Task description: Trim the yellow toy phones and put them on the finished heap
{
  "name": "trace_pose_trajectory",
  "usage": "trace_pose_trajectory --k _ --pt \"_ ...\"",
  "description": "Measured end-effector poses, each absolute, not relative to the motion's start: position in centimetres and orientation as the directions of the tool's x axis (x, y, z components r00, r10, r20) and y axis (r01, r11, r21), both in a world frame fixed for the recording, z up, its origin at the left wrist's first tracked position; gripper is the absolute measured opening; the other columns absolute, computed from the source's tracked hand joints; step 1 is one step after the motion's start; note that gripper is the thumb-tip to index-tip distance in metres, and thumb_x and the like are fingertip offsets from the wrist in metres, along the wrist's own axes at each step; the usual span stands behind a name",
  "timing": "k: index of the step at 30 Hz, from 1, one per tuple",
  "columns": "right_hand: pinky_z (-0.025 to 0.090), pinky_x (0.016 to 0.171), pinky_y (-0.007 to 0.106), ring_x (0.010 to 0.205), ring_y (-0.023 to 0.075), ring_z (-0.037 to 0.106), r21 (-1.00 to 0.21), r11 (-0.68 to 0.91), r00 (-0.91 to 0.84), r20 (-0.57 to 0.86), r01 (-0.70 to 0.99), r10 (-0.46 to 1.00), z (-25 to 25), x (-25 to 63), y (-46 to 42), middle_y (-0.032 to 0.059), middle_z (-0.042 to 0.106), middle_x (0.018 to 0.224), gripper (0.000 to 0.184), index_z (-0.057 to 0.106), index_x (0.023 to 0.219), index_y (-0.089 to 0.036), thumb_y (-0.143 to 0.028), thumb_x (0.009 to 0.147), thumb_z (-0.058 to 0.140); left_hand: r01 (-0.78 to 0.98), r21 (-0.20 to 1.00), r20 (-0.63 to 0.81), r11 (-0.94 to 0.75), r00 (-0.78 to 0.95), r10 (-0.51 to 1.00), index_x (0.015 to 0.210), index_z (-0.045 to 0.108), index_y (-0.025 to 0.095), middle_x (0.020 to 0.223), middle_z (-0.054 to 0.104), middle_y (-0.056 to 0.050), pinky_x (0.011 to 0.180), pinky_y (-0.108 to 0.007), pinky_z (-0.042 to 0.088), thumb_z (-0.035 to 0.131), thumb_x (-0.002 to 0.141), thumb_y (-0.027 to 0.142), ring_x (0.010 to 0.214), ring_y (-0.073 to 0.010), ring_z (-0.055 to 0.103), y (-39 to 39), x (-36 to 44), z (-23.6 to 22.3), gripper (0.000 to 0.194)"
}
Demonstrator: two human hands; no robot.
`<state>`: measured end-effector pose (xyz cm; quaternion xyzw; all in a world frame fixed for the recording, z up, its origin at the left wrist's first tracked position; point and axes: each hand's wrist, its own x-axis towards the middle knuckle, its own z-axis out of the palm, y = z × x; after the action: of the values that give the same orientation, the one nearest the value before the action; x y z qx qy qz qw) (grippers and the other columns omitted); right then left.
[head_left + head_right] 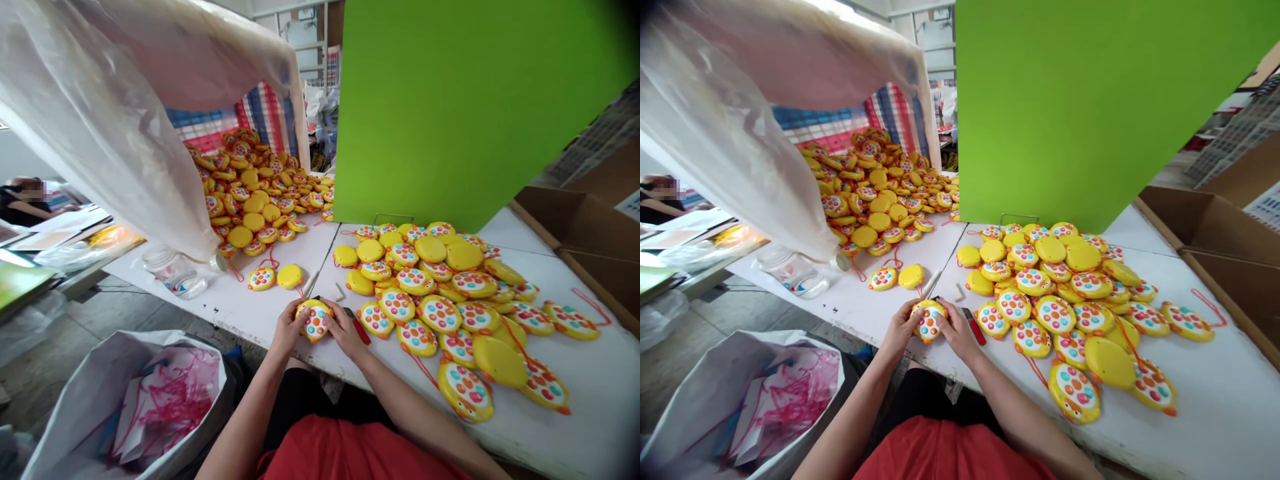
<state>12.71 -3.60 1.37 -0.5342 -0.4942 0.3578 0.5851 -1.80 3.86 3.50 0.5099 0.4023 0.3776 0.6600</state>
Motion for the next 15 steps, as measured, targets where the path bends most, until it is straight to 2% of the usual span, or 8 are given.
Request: trace_pose_trajectory --k 1,3,5,7,9,12,15 --pt "0.053 0.086 0.036 0.105 0.0236 0.061 -0.984 0.164 0.247 0.176 0.068 0.953 1.4 12.8 -3.6 0.0080 0.063 0.120 0.041 0.055 0.124 -0.022 -0.043 0.088 0.056 -0.076 0.983 -0.122 0.165 0.393 0.911 0.108 0.063 0.015 0.093 0.071 -0.007 0.070 -0.030 0.054 0.078 0.065 0.049 0.079 -0.0202 0.067 3.9 -1.7 3.6 0.058" --pt "0.057 0.071 0.034 0.091 0.0226 0.065 -0.991 0.116 0.234 0.099 -0.063 0.967 1.3 13.1 -3.5 0.0064 0.067 0.108 0.040 0.056 0.118 -0.022 -0.045 0.086 0.058 -0.077 0.986 -0.104 0.145 0.384 0.917 0.112 0.062 0.014 0.093 0.071 -0.008 0.071 -0.030 0.054 0.075 0.067 0.052 0.079 -0.0202 0.067 3.8 -1.4 3.8 0.060" --pt "0.056 0.059 0.031 0.080 0.0211 0.065 -0.977 0.085 0.240 0.036 -0.195 0.970 1.0 13.2 -3.3 0.0046 0.067 0.100 0.040 0.055 0.116 -0.022 -0.046 0.084 0.060 -0.110 0.981 -0.107 0.160 0.384 0.917 0.122 0.057 0.016 0.104 0.069 -0.010 0.073 -0.031 0.055 0.065 0.076 0.056 0.087 -0.0214 0.067 3.3 -1.2 3.8 0.062" --pt "0.057 0.064 0.032 0.082 0.0207 0.065 -0.959 0.112 0.267 0.040 -0.261 0.963 0.8 13.3 -3.1 0.0037 0.066 0.100 0.038 0.054 0.113 -0.022 -0.044 0.083 0.061 -0.150 0.978 -0.073 0.147 0.414 0.907 0.130 0.050 0.018 0.122 0.063 -0.013 0.081 -0.033 0.055 0.062 0.080 0.055 0.102 -0.0237 0.065 2.5 -1.0 3.8 0.063" --pt "0.056 0.075 0.034 0.090 0.0210 0.065 -0.957 0.149 0.286 0.074 -0.249 0.955 0.8 13.3 -3.1 0.0038 0.066 0.102 0.035 0.055 0.111 -0.022 -0.043 0.083 0.063 -0.165 0.980 -0.022 0.109 0.456 0.890 0.139 0.040 0.022 0.134 0.055 -0.013 0.092 -0.035 0.052 0.073 0.075 0.045 0.113 -0.0253 0.060 1.6 -1.0 3.6 0.076" --pt "0.053 0.084 0.035 0.097 0.0215 0.063 -0.970 0.175 0.283 0.123 -0.167 0.951 0.9 13.2 -3.2 0.0049 0.066 0.105 0.035 0.056 0.111 -0.022 -0.042 0.084 0.062 -0.140 0.986 -0.008 0.085 0.475 0.880 0.146 0.026 0.025 0.137 0.052 -0.012 0.098 -0.038 0.049 0.083 0.065 0.030 0.115 -0.0257 0.059 1.1 -1.1 3.5 0.099" --pt "0.055 0.078 0.034 0.094 0.0213 0.064 -0.980 0.156 0.243 0.123 -0.121 0.962 1.1 13.1 -3.4 0.0060 0.065 0.106 0.038 0.054 0.119 -0.022 -0.045 0.089 0.056 -0.107 0.989 -0.037 0.100 0.481 0.876 0.145 0.027 0.025 0.134 0.054 -0.012 0.098 -0.039 0.049 0.081 0.066 0.029 0.113 -0.0256 0.060 1.3 -1.5 3.4 0.096"
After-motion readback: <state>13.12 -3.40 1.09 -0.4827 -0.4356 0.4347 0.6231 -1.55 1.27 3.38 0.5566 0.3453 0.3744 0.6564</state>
